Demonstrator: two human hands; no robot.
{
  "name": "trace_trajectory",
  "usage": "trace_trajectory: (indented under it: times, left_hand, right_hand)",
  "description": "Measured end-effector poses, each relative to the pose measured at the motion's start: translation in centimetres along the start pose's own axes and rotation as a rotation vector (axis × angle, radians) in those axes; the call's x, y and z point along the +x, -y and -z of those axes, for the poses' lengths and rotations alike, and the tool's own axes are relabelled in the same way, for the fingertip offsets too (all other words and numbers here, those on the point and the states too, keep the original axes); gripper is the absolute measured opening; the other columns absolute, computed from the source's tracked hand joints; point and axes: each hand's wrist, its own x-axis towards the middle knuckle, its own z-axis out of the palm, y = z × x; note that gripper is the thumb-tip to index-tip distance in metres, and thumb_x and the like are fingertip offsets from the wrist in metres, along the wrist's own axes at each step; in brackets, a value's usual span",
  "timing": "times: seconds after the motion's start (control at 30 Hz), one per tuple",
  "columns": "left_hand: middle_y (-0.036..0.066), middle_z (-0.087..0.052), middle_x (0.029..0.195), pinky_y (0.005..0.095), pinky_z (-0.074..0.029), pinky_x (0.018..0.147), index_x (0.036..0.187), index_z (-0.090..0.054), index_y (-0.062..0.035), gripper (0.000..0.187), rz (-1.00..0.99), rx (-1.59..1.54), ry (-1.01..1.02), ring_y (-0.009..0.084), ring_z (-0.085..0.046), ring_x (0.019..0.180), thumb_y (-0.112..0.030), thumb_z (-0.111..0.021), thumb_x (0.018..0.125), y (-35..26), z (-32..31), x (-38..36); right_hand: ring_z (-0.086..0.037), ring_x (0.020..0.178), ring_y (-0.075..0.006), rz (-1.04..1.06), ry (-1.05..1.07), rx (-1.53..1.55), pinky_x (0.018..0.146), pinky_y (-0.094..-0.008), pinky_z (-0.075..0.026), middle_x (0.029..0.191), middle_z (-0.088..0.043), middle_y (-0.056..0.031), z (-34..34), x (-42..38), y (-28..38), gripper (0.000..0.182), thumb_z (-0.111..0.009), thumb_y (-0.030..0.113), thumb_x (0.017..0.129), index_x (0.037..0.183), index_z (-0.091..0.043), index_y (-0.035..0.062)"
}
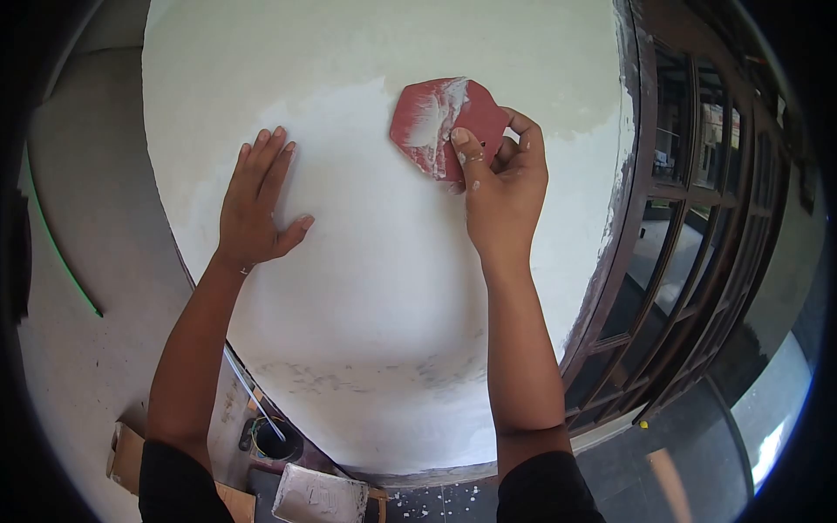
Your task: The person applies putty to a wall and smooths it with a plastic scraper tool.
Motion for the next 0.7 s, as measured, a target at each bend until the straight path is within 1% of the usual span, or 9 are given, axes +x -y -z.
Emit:
trace_trajectory:
  times: [0.07,0.17,0.23,0.3,0.33,0.43,0.47,0.57,0.7]
  left_hand:
    - [0.017,-0.04,0.157,0.0537,-0.028,0.119,0.146,-0.047,0.0008,0.079,-0.006,-0.005,0.003,0.0336,-0.033,0.149,-0.039,-0.07,0.081,0.0,0.0,-0.1]
    - [0.017,-0.04,0.158,0.0537,-0.028,0.119,0.146,-0.046,0.0012,0.08,-0.016,0.003,-0.002,0.0336,-0.033,0.149,-0.038,-0.07,0.081,0.0,-0.1,0.0]
    - [0.017,-0.04,0.158,0.0537,-0.028,0.119,0.147,-0.045,0.0013,0.081,-0.01,-0.002,-0.004,0.0336,-0.033,0.149,-0.038,-0.07,0.081,-0.1,-0.1,-0.1]
    - [0.017,-0.04,0.158,0.0537,-0.028,0.119,0.147,-0.045,0.0015,0.082,-0.007,0.0,-0.008,0.0337,-0.033,0.149,-0.039,-0.07,0.081,0.1,-0.1,0.0]
    - [0.017,-0.04,0.158,0.0536,-0.028,0.119,0.148,-0.044,0.0017,0.082,-0.006,-0.003,-0.009,0.0337,-0.033,0.149,-0.039,-0.07,0.081,0.1,-0.1,0.0]
    - [0.017,-0.04,0.158,0.0537,-0.028,0.119,0.148,-0.043,0.002,0.082,-0.004,-0.01,-0.008,0.0339,-0.033,0.149,-0.04,-0.069,0.082,0.1,-0.2,-0.1]
    - [0.017,-0.04,0.158,0.0537,-0.028,0.119,0.148,-0.043,0.0021,0.082,-0.005,-0.009,-0.014,0.0339,-0.033,0.149,-0.04,-0.068,0.083,0.1,-0.2,-0.1]
    - [0.017,-0.04,0.157,0.0537,-0.028,0.119,0.147,-0.044,0.0029,0.081,-0.003,-0.006,-0.013,0.0339,-0.034,0.149,-0.04,-0.068,0.083,0.0,-0.1,0.0]
    - [0.017,-0.041,0.157,0.0535,-0.028,0.119,0.146,-0.045,0.0037,0.08,0.007,-0.009,-0.009,0.0338,-0.034,0.149,-0.041,-0.067,0.084,-0.1,0.0,0.0]
  right_hand:
    - [-0.058,0.067,-0.0064,-0.007,-0.101,-0.283,0.056,-0.0209,-0.046,0.085,-0.069,-0.0074,0.7,0.7,-0.2,0.038,-0.072,0.007,0.094,0.123,-0.051,-0.006]
    - [-0.057,0.064,-0.0063,0.011,-0.219,-0.252,0.05,-0.0219,-0.042,0.085,-0.069,-0.0092,3.3,0.4,-1.1,0.039,-0.071,0.007,0.093,0.124,-0.051,-0.0065]
    - [-0.058,0.064,-0.007,-0.04,-0.224,-0.197,0.051,-0.0223,-0.043,0.084,-0.07,-0.0098,4.5,0.2,-1.2,0.039,-0.072,0.007,0.093,0.123,-0.052,-0.0065]
    - [-0.059,0.065,-0.0071,0.063,-0.26,-0.006,0.051,-0.0228,-0.042,0.085,-0.071,-0.0103,3.6,0.0,-0.8,0.039,-0.073,0.007,0.092,0.123,-0.052,-0.0067]
    - [-0.061,0.066,-0.0076,0.057,-0.181,-0.006,0.051,-0.0232,-0.043,0.085,-0.072,-0.0106,2.9,0.2,-0.6,0.042,-0.073,0.008,0.092,0.124,-0.052,-0.0072]
    - [-0.056,0.061,-0.0055,0.033,-0.097,-0.08,0.05,-0.0224,-0.041,0.081,-0.07,-0.0084,0.2,1.5,0.0,0.043,-0.074,0.01,0.092,0.124,-0.053,-0.0083]
    - [-0.053,0.058,-0.0043,0.037,-0.123,-0.173,0.049,-0.0213,-0.039,0.079,-0.069,-0.0075,-0.7,1.7,0.5,0.042,-0.075,0.011,0.092,0.124,-0.054,-0.0084]
    - [-0.053,0.057,-0.0043,0.065,-0.201,-0.24,0.048,-0.0207,-0.038,0.08,-0.069,-0.0076,1.5,1.8,-1.2,0.043,-0.075,0.012,0.092,0.124,-0.054,-0.0082]
    - [-0.058,0.062,-0.0057,0.092,-0.376,-0.063,0.047,-0.0217,-0.041,0.083,-0.07,-0.0081,3.4,0.9,-1.5,0.042,-0.073,0.01,0.093,0.126,-0.052,-0.0061]
